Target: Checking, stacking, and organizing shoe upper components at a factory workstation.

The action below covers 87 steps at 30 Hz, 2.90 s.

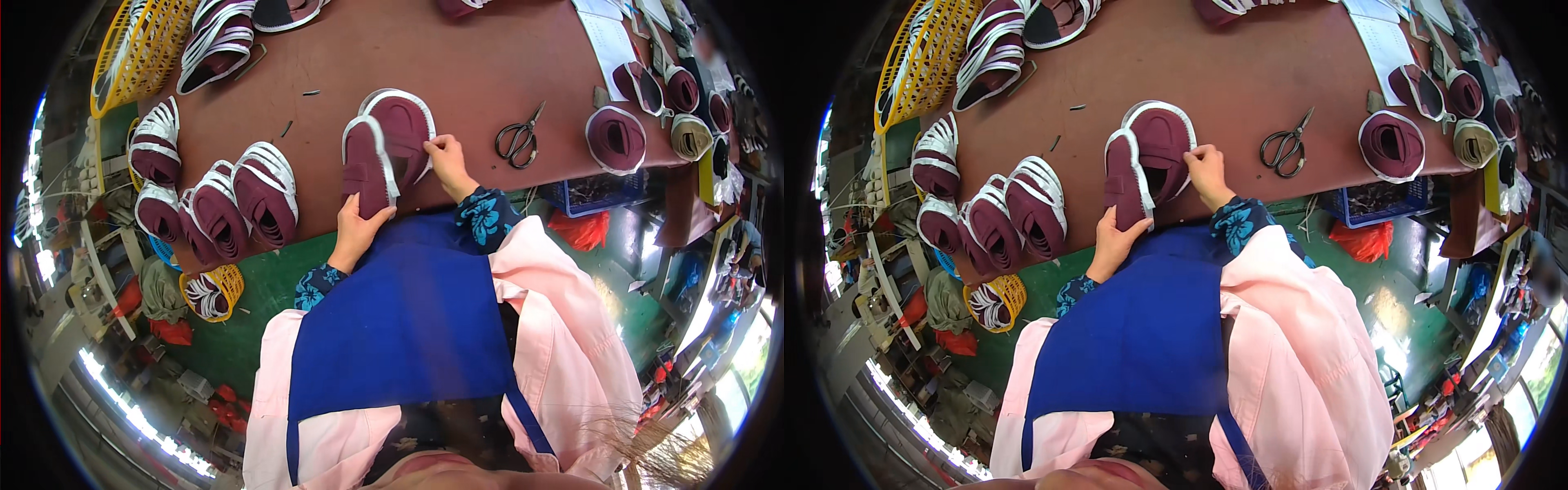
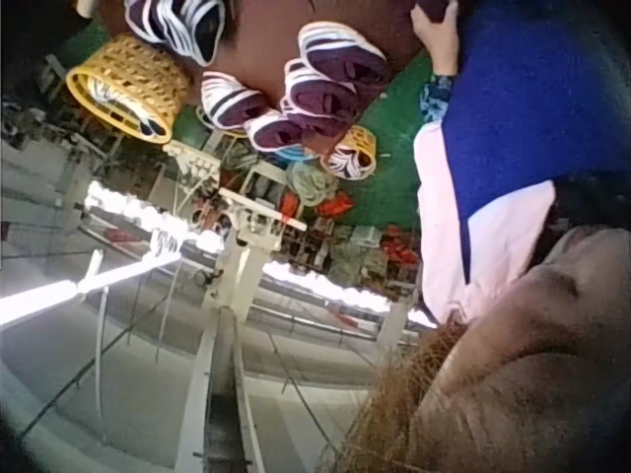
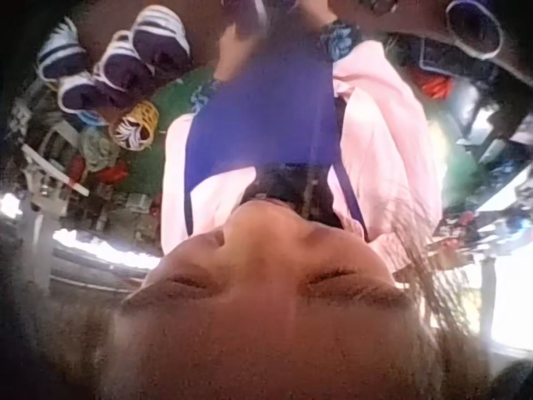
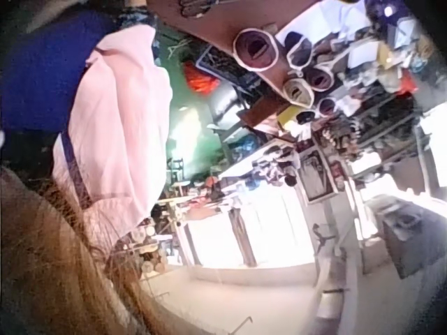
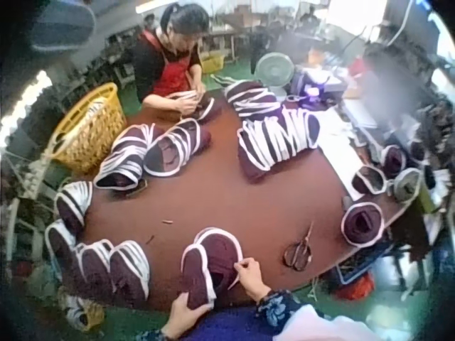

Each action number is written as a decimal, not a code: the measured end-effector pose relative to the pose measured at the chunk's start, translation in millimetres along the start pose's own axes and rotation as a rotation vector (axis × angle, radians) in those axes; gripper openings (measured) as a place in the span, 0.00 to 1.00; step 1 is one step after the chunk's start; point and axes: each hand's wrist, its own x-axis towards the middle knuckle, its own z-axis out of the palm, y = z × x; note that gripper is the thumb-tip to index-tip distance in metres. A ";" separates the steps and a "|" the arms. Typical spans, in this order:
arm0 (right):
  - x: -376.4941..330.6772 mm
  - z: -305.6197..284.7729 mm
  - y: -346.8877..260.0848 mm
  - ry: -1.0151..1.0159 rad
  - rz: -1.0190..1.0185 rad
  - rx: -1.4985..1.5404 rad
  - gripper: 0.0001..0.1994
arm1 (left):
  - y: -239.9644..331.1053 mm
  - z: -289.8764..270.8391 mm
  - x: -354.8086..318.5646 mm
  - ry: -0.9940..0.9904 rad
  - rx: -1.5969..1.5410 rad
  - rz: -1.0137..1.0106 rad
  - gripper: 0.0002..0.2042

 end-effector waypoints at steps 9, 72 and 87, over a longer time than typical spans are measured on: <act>-37.0 -1.2 -32.9 -0.176 -0.079 0.373 0.10 | -17.0 9.2 8.2 0.189 0.147 0.165 0.24; 306.9 336.7 -441.2 -0.146 -1.328 -0.608 0.25 | -104.5 -268.6 403.3 0.599 -0.405 -0.068 0.26; 159.6 283.7 -337.4 -0.731 -1.041 -0.573 0.31 | -70.2 -264.0 326.9 0.723 -1.105 0.035 0.27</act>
